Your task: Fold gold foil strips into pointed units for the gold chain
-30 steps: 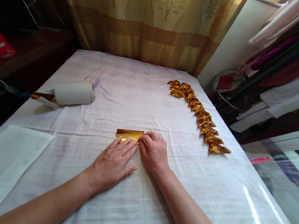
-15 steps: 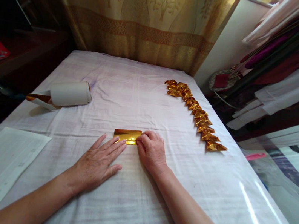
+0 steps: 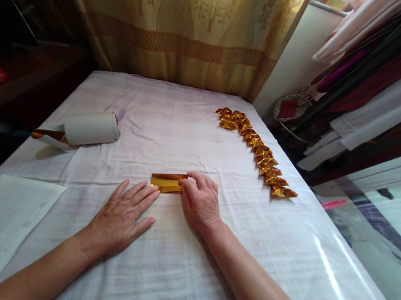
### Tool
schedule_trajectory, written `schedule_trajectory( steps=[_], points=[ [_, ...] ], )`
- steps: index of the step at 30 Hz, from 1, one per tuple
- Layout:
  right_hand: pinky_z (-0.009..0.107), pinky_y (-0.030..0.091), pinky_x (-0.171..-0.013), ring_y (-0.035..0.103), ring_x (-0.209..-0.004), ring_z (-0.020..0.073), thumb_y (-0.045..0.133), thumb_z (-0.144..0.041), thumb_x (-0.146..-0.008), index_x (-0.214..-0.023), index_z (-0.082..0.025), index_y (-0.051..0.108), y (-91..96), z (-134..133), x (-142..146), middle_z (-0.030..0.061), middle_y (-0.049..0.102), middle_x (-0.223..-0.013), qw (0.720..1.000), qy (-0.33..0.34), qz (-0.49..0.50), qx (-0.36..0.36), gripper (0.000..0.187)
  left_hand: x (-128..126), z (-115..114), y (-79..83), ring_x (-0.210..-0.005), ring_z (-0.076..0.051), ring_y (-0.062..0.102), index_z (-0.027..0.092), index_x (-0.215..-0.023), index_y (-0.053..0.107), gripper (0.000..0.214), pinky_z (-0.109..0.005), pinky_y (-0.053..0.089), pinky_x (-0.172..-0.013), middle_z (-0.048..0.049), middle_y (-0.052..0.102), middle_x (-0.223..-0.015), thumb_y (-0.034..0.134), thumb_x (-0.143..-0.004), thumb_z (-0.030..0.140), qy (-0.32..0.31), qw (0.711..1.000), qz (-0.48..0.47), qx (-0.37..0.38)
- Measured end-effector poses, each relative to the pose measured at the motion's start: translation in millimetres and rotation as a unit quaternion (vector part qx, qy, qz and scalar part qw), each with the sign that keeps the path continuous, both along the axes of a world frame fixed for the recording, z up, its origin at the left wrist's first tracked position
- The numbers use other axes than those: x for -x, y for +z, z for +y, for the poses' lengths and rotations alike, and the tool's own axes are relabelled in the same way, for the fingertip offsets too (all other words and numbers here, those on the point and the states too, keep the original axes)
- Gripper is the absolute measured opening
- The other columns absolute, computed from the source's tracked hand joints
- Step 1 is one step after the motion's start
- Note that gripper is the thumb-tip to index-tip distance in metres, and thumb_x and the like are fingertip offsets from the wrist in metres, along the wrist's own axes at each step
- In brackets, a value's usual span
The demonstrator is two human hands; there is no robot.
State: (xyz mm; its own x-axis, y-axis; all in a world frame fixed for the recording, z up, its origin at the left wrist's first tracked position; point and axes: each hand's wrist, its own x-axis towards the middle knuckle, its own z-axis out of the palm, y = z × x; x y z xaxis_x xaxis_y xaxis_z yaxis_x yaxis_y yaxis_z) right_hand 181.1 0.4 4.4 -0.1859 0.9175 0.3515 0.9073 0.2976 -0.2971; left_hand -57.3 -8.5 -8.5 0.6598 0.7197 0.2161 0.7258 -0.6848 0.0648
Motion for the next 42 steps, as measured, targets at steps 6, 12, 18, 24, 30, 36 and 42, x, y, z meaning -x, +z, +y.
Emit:
schedule_trajectory(
  steps=[6, 12, 18, 24, 30, 36, 42],
  points=[
    [0.051, 0.009, -0.121, 0.02, -0.151, 0.026, 0.047, -0.047, -0.099, -0.146, -0.024, 0.047, 1.4, -14.4, 21.5, 0.0078, 0.031, -0.161, 0.989, 0.116, -0.069, 0.065, 0.052, -2.4, -1.1, -0.3, -0.14, -0.028, 0.043, 0.021, -0.145, 0.049, 0.054, -0.052, 0.014, -0.122, -0.0086, 0.055, -0.146, 0.046, -0.097, 0.047, 0.008, 1.0, -0.009, -0.021],
    [0.054, 0.007, -0.123, 0.018, -0.151, 0.0249, 0.039, -0.051, -0.101, -0.154, -0.021, 0.034, 6.7, -18.0, 20.9, 0.0045, 0.031, -0.161, 0.977, 0.138, -0.07, 0.145, 0.061, -3.0, -3.6, 2.3, -0.139, -0.03, 0.044, 0.025, -0.145, 0.048, 0.054, -0.055, 0.017, -0.12, -0.0053, 0.056, -0.146, 0.047, -0.097, 0.049, 0.021, 1.0, -0.01, -0.012],
    [0.06, 0.01, -0.122, 0.02, -0.151, 0.0275, 0.038, -0.05, -0.102, -0.152, -0.024, 0.038, 6.8, -25.5, -0.4, 0.0023, 0.033, -0.159, 0.979, 0.093, -0.076, 0.163, 0.056, -2.8, -3.6, 4.7, -0.14, -0.029, 0.042, 0.026, -0.145, 0.048, 0.052, -0.056, 0.013, -0.12, -0.0031, 0.056, -0.146, 0.047, -0.097, 0.045, 0.027, 1.0, -0.003, 0.005],
    [0.061, 0.014, -0.12, 0.022, -0.15, 0.0298, 0.041, -0.046, -0.102, -0.152, -0.023, 0.038, 2.4, -33.1, -10.2, 0.0047, 0.032, -0.159, 0.983, 0.033, -0.082, 0.162, 0.055, -4.7, -5.8, 6.7, -0.138, -0.029, 0.044, 0.028, -0.143, 0.051, 0.05, -0.057, 0.014, -0.12, -0.0043, 0.058, -0.143, 0.045, -0.097, 0.046, 0.044, 0.999, -0.006, 0.005],
    [0.06, 0.017, -0.12, 0.024, -0.15, 0.0306, 0.043, -0.047, -0.101, -0.152, -0.023, 0.038, 1.7, -34.3, -9.4, 0.0061, 0.032, -0.159, 0.984, 0.029, -0.085, 0.155, 0.057, -42.1, -4.5, 26.9, -0.124, -0.033, 0.055, 0.03, -0.134, 0.061, 0.045, -0.059, 0.022, -0.115, -0.0118, 0.067, -0.126, 0.052, -0.094, 0.05, 0.065, 0.996, 0.048, -0.032],
    [0.059, 0.018, -0.12, 0.024, -0.15, 0.0307, 0.043, -0.05, -0.1, -0.152, -0.023, 0.039, 2.6, -34.1, -10.6, 0.0061, 0.033, -0.159, 0.984, 0.031, -0.085, 0.153, 0.058, -53.3, -0.7, 33.2, -0.118, -0.033, 0.058, 0.028, -0.13, 0.064, 0.042, -0.062, 0.019, -0.115, -0.0133, 0.068, -0.119, 0.056, -0.093, 0.045, 0.075, 0.994, 0.076, -0.031],
    [0.059, 0.017, -0.12, 0.023, -0.15, 0.031, 0.043, -0.051, -0.1, -0.151, -0.022, 0.04, 2.6, -34.0, -9.8, 0.0066, 0.033, -0.159, 0.985, 0.03, -0.081, 0.151, 0.059, -12.5, -4.4, 27.4, -0.127, -0.034, 0.053, 0.024, -0.131, 0.063, 0.04, -0.063, 0.016, -0.116, -0.0138, 0.064, -0.134, 0.049, -0.096, 0.038, 0.069, 0.993, 0.086, -0.043]
  ],
)
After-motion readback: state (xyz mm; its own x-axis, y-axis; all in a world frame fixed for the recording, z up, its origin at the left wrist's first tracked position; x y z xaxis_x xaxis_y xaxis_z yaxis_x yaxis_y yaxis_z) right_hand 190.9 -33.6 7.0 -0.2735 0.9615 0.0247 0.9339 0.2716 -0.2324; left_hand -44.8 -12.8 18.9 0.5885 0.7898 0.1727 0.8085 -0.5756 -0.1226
